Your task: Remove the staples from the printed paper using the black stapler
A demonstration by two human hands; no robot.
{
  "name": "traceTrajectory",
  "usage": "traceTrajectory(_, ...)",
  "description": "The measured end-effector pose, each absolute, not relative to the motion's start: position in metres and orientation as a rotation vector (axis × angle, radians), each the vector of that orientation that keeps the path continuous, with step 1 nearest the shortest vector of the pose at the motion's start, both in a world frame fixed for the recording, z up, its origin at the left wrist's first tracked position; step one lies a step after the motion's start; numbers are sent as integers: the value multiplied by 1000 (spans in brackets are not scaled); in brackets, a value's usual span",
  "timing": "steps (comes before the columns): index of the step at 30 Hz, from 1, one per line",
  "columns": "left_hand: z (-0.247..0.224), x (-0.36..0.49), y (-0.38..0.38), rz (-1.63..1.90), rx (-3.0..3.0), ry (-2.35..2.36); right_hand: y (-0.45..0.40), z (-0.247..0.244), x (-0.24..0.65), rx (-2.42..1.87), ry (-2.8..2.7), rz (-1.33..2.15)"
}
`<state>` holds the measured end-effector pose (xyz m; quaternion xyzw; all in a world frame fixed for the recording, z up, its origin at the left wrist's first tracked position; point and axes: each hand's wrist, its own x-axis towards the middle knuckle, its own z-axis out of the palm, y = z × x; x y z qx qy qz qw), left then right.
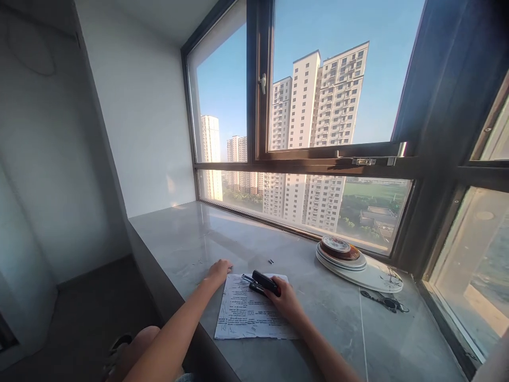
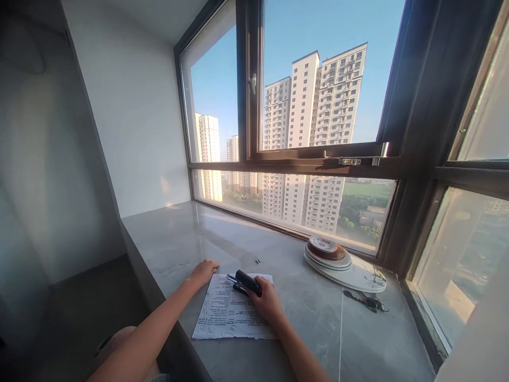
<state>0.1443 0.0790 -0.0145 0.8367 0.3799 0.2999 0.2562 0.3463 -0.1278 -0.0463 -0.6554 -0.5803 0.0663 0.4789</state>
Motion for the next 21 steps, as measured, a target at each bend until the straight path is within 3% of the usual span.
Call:
traceTrajectory(13, -32, 135, 80, 1196, 2154, 893, -125, -50, 347, -1670, -1382, 181)
traceTrajectory(21, -39, 125, 53, 1175, 2089, 838, -123, -52, 349, -1684, -1376, 179)
